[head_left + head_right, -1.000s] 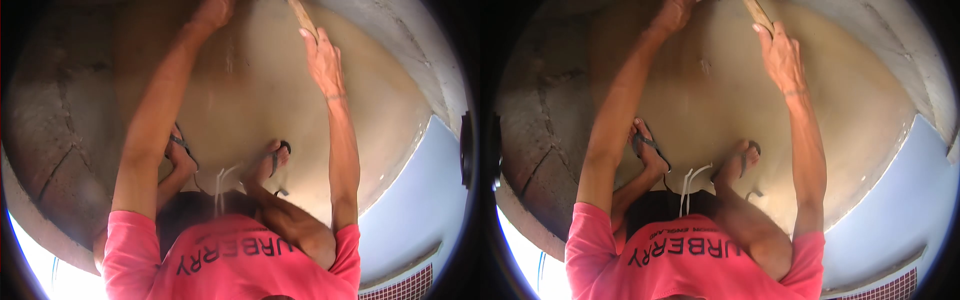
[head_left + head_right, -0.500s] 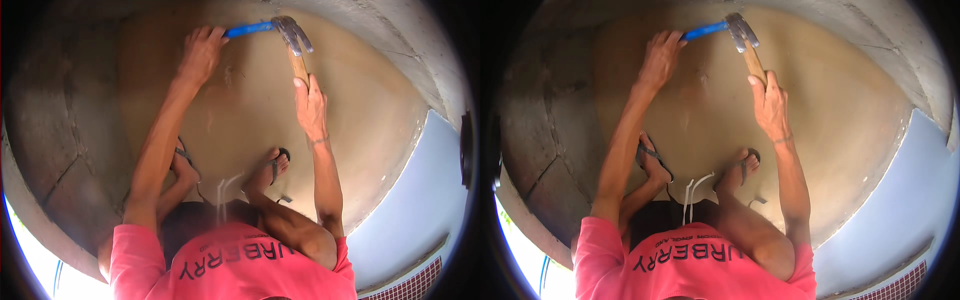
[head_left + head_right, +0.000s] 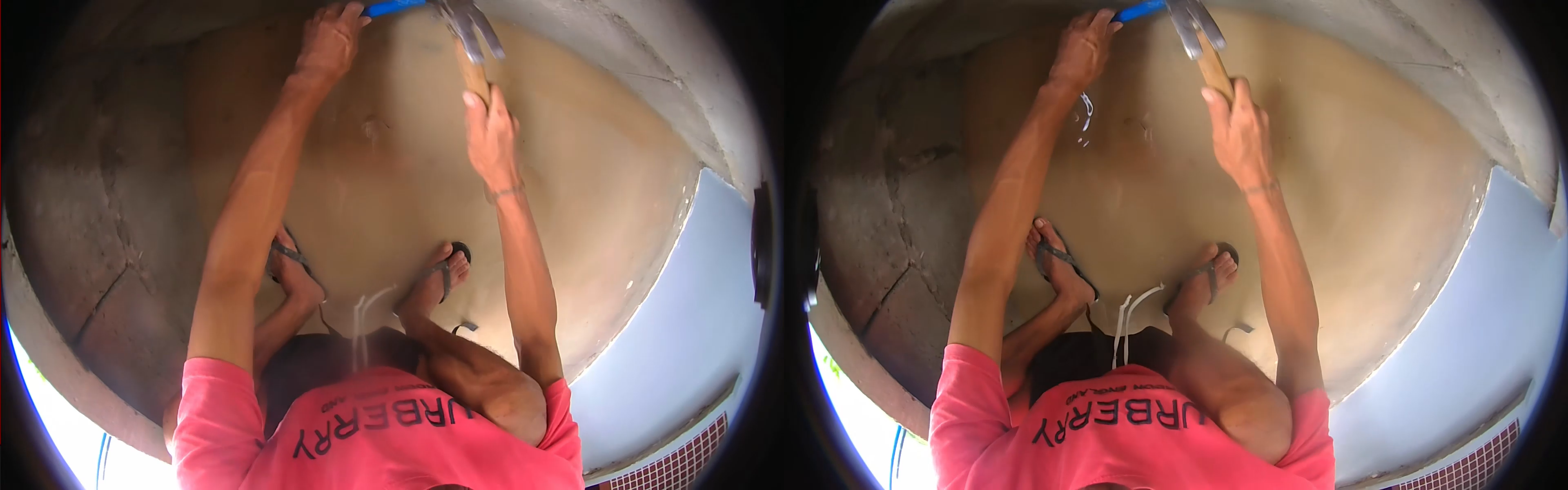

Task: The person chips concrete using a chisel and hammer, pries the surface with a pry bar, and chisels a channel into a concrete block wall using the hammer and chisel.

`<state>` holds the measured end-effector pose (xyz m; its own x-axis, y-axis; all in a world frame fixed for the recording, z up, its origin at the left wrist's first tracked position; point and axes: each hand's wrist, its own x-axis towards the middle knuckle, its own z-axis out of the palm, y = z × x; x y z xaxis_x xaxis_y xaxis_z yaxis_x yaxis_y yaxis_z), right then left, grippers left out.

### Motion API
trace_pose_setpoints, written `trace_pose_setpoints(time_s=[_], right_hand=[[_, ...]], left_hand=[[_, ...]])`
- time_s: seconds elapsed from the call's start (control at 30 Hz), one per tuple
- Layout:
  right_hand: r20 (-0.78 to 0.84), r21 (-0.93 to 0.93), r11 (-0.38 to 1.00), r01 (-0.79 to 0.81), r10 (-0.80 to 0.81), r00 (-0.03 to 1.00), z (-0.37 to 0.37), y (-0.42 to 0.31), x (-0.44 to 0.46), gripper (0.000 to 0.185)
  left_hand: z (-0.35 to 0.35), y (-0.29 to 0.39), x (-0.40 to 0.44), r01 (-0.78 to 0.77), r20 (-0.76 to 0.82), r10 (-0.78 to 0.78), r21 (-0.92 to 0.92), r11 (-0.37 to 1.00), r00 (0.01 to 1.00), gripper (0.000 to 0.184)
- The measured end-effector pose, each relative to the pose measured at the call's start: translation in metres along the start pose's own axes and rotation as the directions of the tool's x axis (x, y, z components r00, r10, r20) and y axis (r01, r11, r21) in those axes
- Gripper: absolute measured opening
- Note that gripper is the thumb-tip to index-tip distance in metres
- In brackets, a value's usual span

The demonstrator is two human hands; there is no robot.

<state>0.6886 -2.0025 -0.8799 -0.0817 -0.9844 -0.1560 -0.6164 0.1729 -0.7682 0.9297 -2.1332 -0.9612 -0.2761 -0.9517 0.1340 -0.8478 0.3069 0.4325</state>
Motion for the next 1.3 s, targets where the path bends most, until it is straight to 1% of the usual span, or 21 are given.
trace_pose_setpoints(time_s=[0.07, 0.1, 0.17, 0.2, 0.27, 0.3, 0.37, 0.43, 0.47, 0.5, 0.6, 0.7, 0.8, 0.83, 0.9, 0.97, 1.07, 1.17, 1.27, 1.3], right_hand=[[0.060, -0.064, 0.991, -0.116, 0.120, 0.991, -0.001, -0.005, 0.022, 0.042], [0.089, -0.094, 0.981, -0.171, 0.179, 0.980, -0.002, -0.009, 0.028, 0.043], [0.069, -0.035, 0.989, -0.140, 0.143, 0.987, -0.008, -0.006, 0.014, 0.045], [0.057, -0.011, 0.991, -0.131, 0.131, 0.990, -0.013, -0.004, 0.005, 0.047], [0.062, 0.075, 0.972, -0.222, 0.217, 0.974, -0.021, 0.000, -0.004, 0.048], [0.073, 0.126, 0.951, -0.281, 0.274, 0.959, -0.020, 0.003, -0.012, 0.049], [0.084, 0.207, 0.925, -0.318, 0.308, 0.948, -0.013, 0.015, -0.026, 0.049], [0.052, 0.295, 0.908, -0.298, 0.296, 0.954, -0.011, 0.023, -0.010, 0.048], [0.070, 0.328, 0.888, -0.322, 0.317, 0.946, -0.010, 0.023, -0.015, 0.047], [0.097, 0.359, 0.869, -0.342, 0.330, 0.939, -0.009, 0.021, -0.022, 0.046], [0.075, 0.510, 0.808, -0.293, 0.298, 0.952, 0.006, 0.012, -0.022, 0.049], [-0.011, 0.657, 0.731, -0.184, 0.253, 0.967, 0.020, -0.005, -0.024, 0.046], [-0.100, 0.772, 0.631, -0.073, 0.234, 0.967, 0.034, -0.014, -0.022, 0.044], [-0.104, 0.747, 0.660, -0.077, 0.231, 0.967, 0.035, -0.015, -0.020, 0.043], [-0.114, 0.691, 0.718, -0.083, 0.221, 0.969, 0.032, -0.012, -0.015, 0.040], [-0.121, 0.681, 0.729, -0.073, 0.209, 0.970, 0.030, -0.012, -0.015, 0.039], [-0.151, 0.648, 0.761, -0.029, 0.165, 0.975, 0.025, -0.015, -0.016, 0.035], [-0.169, 0.621, 0.783, 0.026, 0.102, 0.980, 0.024, -0.019, -0.013, 0.034], [-0.155, 0.564, 0.826, 0.006, 0.099, 0.983, 0.032, -0.015, -0.008, 0.035], [-0.115, 0.519, 0.853, -0.057, 0.136, 0.984, 0.035, -0.014, -0.002, 0.036]], left_hand=[[0.012, -0.009, -0.003, -0.095, -0.071, 0.099, 0.056, 0.994, 0.993, 0.019], [0.015, -0.003, -0.010, -0.059, -0.053, 0.059, 0.012, 0.998, 0.997, 0.019], [0.017, 0.015, -0.026, 0.012, -0.021, -0.014, -0.073, 0.997, 1.000, 0.019], [0.013, 0.029, -0.031, 0.016, -0.038, -0.020, -0.088, 0.996, 0.999, 0.018], [0.009, 0.051, -0.042, 0.034, -0.063, -0.042, -0.120, 0.992, 0.997, 0.016], [0.012, 0.047, -0.045, 0.007, -0.062, -0.014, -0.117, 0.993, 0.998, 0.016], [0.010, 0.033, -0.053, -0.035, -0.067, 0.027, -0.118, 0.992, 0.997, 0.017], [-0.003, 0.024, -0.037, -0.114, -0.082, 0.112, -0.027, 0.993, 0.990, 0.018], [-0.010, 0.026, -0.044, -0.132, -0.055, 0.132, 0.006, 0.991, 0.990, 0.018], [-0.016, 0.027, -0.041, -0.110, -0.050, 0.111, 0.032, 0.993, 0.993, 0.019], [-0.029, 0.040, -0.029, 0.082, 0.070, -0.080, -0.020, 0.996, 0.994, 0.025], [-0.022, 0.048, -0.027, 0.087, 0.050, -0.086, -0.031, 0.996, 0.995, 0.024], [-0.010, 0.058, -0.035, 0.186, 0.090, -0.178, -0.089, 0.979, 0.980, 0.024], [-0.007, 0.061, -0.037, 0.242, 0.133, -0.228, -0.099, 0.965, 0.965, 0.028], [-0.004, 0.069, -0.038, 0.293, 0.140, -0.273, -0.141, 0.946, 0.952, 0.028], [-0.002, 0.074, -0.039, 0.339, 0.150, -0.313, -0.196, 0.920, 0.938, 0.027], [0.003, 0.071, -0.042, 0.320, 0.094, -0.306, -0.265, 0.909, 0.947, 0.026], [0.008, 0.071, -0.044, 0.272, 0.029, -0.275, -0.275, 0.922, 0.961, 0.026], [0.009, 0.076, -0.045, 0.309, 0.036, -0.315, -0.325, 0.894, 0.948, 0.025], [0.009, 0.078, -0.043, 0.325, 0.050, -0.327, -0.329, 0.887, 0.944, 0.025]])
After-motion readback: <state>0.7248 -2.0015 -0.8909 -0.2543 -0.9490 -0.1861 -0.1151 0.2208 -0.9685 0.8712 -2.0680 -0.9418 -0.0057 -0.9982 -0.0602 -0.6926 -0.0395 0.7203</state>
